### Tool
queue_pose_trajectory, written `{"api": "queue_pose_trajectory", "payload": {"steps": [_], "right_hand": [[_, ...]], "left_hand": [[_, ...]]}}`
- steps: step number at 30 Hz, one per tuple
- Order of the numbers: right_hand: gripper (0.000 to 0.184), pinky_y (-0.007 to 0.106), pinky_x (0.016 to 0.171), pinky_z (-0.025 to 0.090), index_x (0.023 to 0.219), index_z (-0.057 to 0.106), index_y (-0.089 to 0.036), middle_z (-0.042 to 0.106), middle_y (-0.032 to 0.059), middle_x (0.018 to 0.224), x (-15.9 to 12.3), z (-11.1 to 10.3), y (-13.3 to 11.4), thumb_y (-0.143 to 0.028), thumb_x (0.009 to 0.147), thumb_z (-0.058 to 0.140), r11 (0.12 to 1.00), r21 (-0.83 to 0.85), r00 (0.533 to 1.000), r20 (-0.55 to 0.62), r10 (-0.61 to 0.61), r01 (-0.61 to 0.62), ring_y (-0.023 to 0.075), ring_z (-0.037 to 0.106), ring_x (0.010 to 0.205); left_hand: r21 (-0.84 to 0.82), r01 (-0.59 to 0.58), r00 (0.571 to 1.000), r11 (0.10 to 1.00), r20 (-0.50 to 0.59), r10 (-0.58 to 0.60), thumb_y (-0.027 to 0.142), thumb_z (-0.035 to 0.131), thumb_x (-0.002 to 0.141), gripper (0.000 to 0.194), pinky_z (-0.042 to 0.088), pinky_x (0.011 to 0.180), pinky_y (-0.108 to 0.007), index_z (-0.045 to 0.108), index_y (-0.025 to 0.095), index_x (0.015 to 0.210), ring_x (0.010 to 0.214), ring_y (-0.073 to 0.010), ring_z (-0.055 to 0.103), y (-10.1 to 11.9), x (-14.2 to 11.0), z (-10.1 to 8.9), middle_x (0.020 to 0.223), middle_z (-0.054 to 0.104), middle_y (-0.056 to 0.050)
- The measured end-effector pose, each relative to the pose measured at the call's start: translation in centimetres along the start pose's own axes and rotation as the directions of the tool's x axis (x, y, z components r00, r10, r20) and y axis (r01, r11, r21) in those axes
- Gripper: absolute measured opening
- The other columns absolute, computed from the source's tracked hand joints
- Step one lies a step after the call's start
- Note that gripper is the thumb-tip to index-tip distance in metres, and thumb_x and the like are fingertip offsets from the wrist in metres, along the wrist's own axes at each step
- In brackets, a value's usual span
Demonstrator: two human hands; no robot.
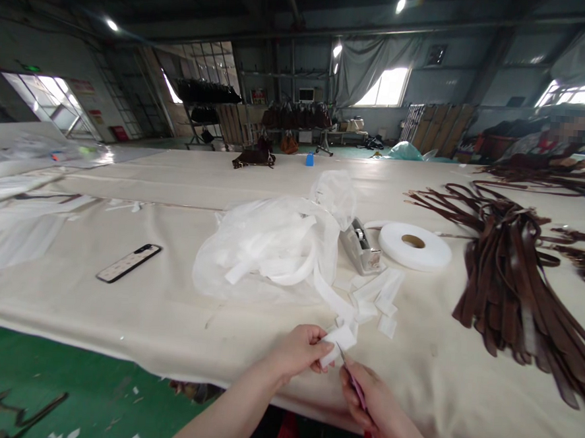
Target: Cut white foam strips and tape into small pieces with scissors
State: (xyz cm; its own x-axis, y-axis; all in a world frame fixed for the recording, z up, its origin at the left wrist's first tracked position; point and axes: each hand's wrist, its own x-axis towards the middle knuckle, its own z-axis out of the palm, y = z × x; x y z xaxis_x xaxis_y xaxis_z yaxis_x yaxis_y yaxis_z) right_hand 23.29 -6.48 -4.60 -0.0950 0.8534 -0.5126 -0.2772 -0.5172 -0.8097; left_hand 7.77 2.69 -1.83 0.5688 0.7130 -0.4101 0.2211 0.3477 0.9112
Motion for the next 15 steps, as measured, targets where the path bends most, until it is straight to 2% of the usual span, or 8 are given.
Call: {"api": "queue_pose_trajectory", "payload": {"steps": [7,15], "right_hand": [[0.053,0.019,0.032,0.007,0.062,0.044,-0.021,0.031,-0.0131,0.043,-0.16,0.54,-0.64,-0.071,0.072,0.055,0.998,-0.056,0.999,-0.011,-0.042,0.041,0.0009,0.015,0.029],[0.054,0.019,0.029,0.007,0.058,0.037,-0.023,0.025,-0.0135,0.040,0.51,0.65,0.21,-0.072,0.071,0.054,0.999,-0.024,0.997,-0.064,-0.047,0.046,0.0013,0.013,0.028]], "left_hand": [[-0.036,0.054,0.999,0.998,0.010,-0.053,0.049,0.071,0.064,0.044,0.044,0.058,-0.026,0.061,0.012,0.086,0.054,-0.0110,0.056,0.45,-0.04,-0.12,0.067,0.067,-0.004],[-0.052,0.071,0.997,0.996,0.018,-0.071,0.044,0.070,0.063,0.038,0.044,0.057,-0.025,0.062,0.012,0.081,0.053,-0.0105,0.056,0.84,0.08,-0.19,0.068,0.068,-0.005]]}}
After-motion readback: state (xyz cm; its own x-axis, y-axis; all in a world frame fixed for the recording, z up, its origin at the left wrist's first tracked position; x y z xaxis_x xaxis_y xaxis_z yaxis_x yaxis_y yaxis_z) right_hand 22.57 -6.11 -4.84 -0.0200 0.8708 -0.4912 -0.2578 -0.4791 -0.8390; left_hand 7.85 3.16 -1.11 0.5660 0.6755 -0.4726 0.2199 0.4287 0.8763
